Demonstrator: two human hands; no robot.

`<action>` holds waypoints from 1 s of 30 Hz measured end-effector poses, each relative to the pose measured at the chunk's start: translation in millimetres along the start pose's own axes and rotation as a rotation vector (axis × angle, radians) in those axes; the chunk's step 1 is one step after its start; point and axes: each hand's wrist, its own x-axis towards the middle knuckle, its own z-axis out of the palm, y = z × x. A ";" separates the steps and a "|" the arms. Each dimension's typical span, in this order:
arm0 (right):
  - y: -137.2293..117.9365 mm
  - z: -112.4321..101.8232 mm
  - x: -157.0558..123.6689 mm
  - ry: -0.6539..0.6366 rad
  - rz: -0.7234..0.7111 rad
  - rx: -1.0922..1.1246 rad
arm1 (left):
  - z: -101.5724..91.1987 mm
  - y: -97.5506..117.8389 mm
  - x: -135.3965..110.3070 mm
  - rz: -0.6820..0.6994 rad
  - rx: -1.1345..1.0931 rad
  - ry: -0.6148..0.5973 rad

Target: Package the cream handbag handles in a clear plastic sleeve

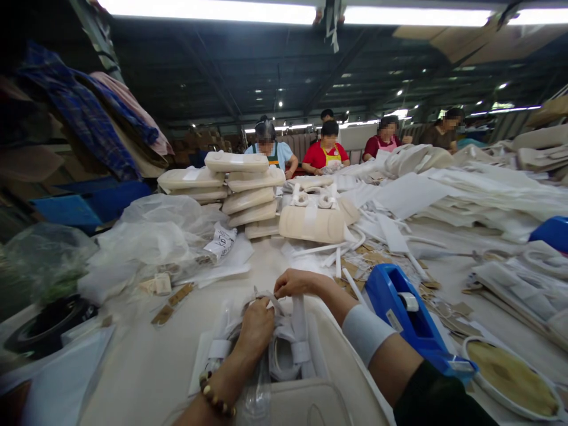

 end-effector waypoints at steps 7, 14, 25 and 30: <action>1.4 3.8 -5.4 0.014 -0.012 0.151 | -3.2 8.2 -4.7 -0.062 0.137 0.050; -3.0 -0.3 -6.8 0.054 -0.013 -0.072 | -5.5 12.9 -8.6 -0.050 0.209 0.064; -31.0 16.4 -21.8 0.346 -0.068 -0.858 | -14.9 11.0 -18.8 0.169 0.364 0.122; -44.7 24.2 -27.9 0.382 -0.094 -1.009 | -19.7 -3.2 -9.7 0.213 -0.121 0.040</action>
